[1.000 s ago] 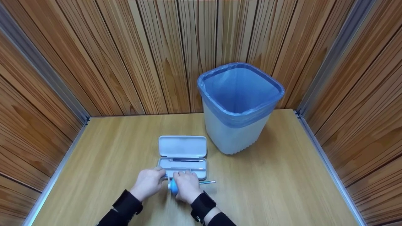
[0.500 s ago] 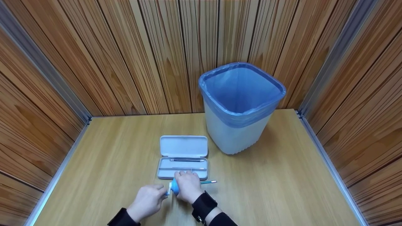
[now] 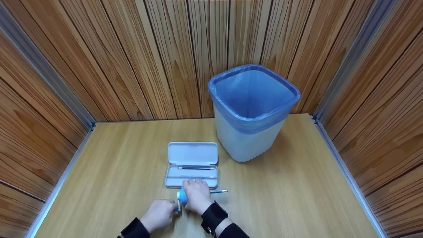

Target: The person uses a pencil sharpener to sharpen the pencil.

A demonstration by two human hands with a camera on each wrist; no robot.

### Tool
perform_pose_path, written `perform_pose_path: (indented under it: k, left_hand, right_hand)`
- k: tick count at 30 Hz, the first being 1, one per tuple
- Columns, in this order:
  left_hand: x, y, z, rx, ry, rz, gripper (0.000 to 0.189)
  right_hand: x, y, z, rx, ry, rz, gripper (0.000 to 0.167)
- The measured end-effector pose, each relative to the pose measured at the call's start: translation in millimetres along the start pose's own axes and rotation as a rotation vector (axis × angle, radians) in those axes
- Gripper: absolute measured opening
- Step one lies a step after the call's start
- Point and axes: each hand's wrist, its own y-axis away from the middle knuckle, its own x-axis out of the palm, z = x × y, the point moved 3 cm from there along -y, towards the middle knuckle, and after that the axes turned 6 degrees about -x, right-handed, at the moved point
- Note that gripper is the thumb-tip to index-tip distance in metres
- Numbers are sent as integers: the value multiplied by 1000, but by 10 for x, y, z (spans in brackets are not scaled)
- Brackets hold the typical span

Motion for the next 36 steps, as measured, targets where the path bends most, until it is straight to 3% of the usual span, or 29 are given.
perform_pose_path:
  k: [6, 9, 13, 17, 20, 23, 28, 30, 36]
  left_hand:
    - [107, -247, 121, -85, -20, 68, 13]
    - [89, -383, 168, -103, -96, 49, 11]
    - [-5, -503, 194, -117, -199, -38, 12]
    - [-121, -582, 199, -140, -191, -73, 11]
    - [-206, -612, 202, -166, -161, -58, 8]
    - [-327, -597, 179, -168, -157, -74, 4]
    - [-515, -422, 78, -49, -201, -241, 5]
    - [-541, -331, 37, 2, -215, -309, 7]
    - [-520, -106, -52, 89, -218, -426, 9]
  right_hand:
    - [7, 31, 4, -49, 36, -68, 57]
    - [-2, 42, 13, -79, 45, -96, 55]
    - [-1, 30, 19, -68, 34, -65, 55]
    - [-3, 23, 17, -43, 51, -42, 58]
    - [-2, 16, 15, -31, 58, -32, 63]
    - [-3, 15, 3, -16, 43, -20, 70]
    - [-6, 17, -11, 0, 17, -18, 70]
    - [-5, 17, -13, -5, 15, -25, 65]
    - [-1, 21, 0, -22, 19, -66, 55]
